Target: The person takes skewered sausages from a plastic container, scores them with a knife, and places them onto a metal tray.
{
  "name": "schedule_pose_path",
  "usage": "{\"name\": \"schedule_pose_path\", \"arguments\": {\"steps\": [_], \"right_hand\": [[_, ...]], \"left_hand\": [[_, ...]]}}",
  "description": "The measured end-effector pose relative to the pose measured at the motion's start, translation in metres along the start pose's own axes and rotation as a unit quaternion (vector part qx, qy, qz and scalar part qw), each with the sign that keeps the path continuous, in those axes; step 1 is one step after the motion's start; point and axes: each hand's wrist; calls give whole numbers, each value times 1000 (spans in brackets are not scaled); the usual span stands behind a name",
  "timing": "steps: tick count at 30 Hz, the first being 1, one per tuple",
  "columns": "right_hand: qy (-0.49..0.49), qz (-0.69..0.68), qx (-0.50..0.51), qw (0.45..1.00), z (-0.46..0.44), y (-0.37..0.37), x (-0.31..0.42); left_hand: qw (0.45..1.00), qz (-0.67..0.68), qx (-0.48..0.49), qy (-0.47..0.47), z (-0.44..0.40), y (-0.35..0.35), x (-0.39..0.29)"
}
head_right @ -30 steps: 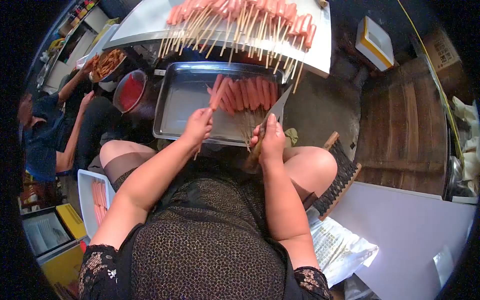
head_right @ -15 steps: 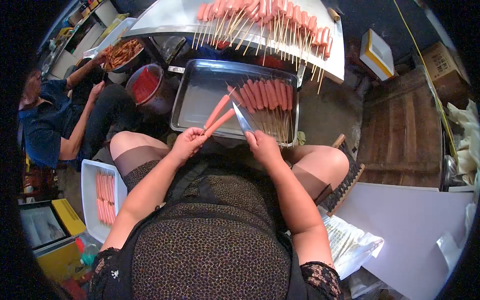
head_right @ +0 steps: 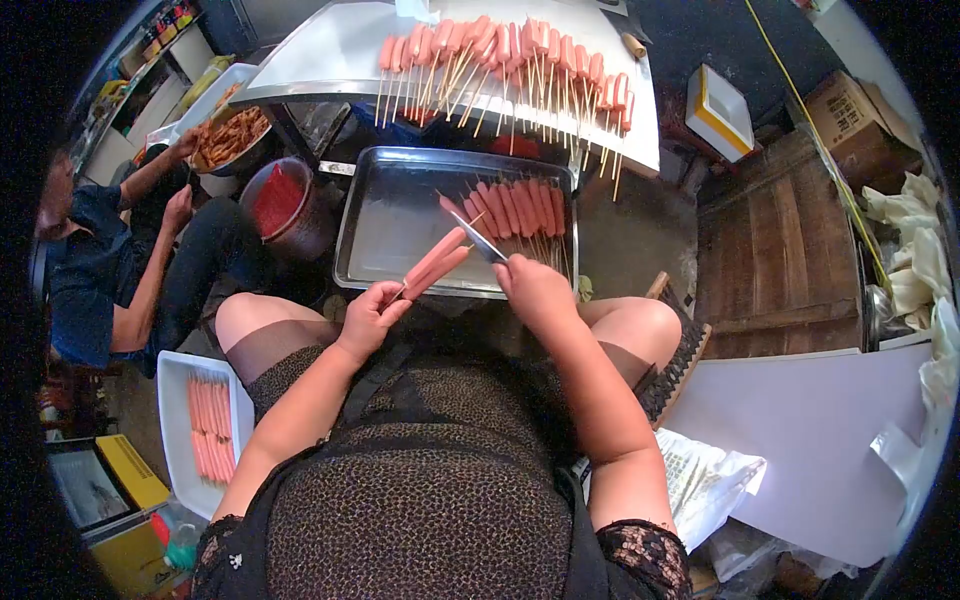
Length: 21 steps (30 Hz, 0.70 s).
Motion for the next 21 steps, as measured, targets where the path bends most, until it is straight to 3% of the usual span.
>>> {"name": "schedule_pose_path", "arguments": {"steps": [5,11,13,18,21], "right_hand": [[-37,-7,18,999,5,20,1],[38,-94,-29,994,-1,43,-10],[47,-152,31,987,6,54,-8],[23,-125,165,978,21,69,10],[-9,-103,186,977,23,85,12]], "left_hand": [[999,11,5,-30,-1,-2,15],[990,60,-15,-128,-11,-3,47],[941,188,24,-281,-13,-9,29],[901,236,55,-359,-19,-12,43],[891,221,71,-389,-18,-13,50]]}}
Point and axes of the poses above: each hand's wrist, its own z-axis away from the middle knuckle, its own y-axis out of the palm, x = y × z, and after that the axes turned 4 degrees about z, right-handed
